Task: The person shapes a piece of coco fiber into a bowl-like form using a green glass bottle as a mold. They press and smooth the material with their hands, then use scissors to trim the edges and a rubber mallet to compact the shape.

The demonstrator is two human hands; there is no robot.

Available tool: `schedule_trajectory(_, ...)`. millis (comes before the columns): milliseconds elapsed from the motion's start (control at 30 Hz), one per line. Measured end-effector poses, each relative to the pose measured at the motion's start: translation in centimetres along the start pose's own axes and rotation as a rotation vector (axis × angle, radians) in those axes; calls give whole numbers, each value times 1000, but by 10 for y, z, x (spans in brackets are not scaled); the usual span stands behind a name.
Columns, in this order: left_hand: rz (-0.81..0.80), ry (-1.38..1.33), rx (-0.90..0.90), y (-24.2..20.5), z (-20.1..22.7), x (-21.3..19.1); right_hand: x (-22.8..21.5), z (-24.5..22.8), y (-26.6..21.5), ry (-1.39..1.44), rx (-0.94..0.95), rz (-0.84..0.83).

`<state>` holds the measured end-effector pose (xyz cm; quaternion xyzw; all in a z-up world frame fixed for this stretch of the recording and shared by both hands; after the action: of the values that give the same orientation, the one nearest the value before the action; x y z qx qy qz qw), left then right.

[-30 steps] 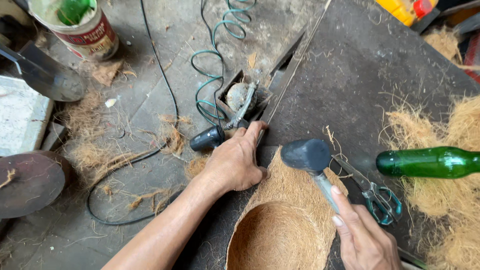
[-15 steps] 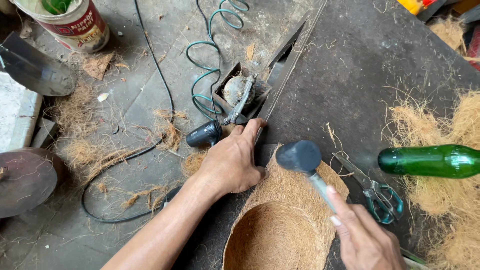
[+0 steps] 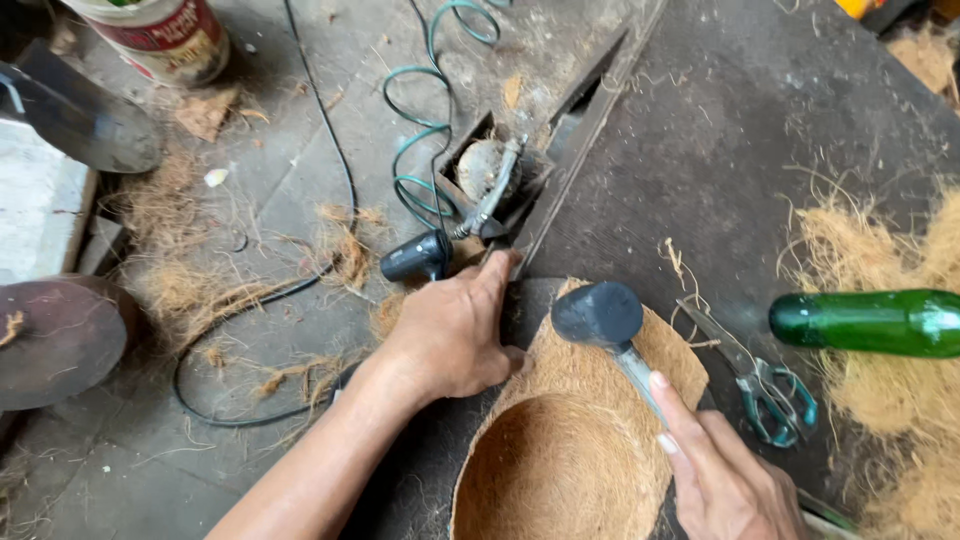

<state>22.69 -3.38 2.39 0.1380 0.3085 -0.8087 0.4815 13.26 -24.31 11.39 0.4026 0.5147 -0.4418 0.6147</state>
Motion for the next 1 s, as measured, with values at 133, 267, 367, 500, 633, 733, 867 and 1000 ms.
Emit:
schedule_trajectory(133, -74, 44, -61, 3, 2, 4, -8, -4, 2, 24, 37, -68)
schedule_trajectory(267, -99, 71, -107, 3, -2, 4, -36, -16, 1, 93, 106, 93)
schedule_trajectory(367, -87, 67, -87, 4, 1, 5, -18, -7, -2, 38, 17, 14)
schedule_trajectory(500, -56, 48, -60, 4, -2, 4, -27, -12, -10, 108, 160, 170)
schedule_trajectory(633, -79, 58, -74, 4, -1, 3, -2, -5, -6, 8, 5, -51)
schedule_trajectory(733, -81, 44, -91, 3, -5, 4, -29, -17, -5, 127, -4, 140)
schedule_trajectory(867, -41, 19, 9, 3, -6, 5, -12, -17, -8, -47, 5, -18)
schedule_trajectory(1000, -35, -36, -45, -24, -7, -8, -5, -16, -8, -14, -64, 4)
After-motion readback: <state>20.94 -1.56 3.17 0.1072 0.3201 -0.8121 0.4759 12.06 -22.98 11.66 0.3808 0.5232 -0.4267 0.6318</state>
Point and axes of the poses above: each hand's wrist, its own y-axis towards the middle knuckle, its own x-axis out of the palm, z = x × y, the point moved 10 cm from there along y, towards the middle knuckle, and after that the axes turned 9 degrees about -y, right-handed, at the moved point
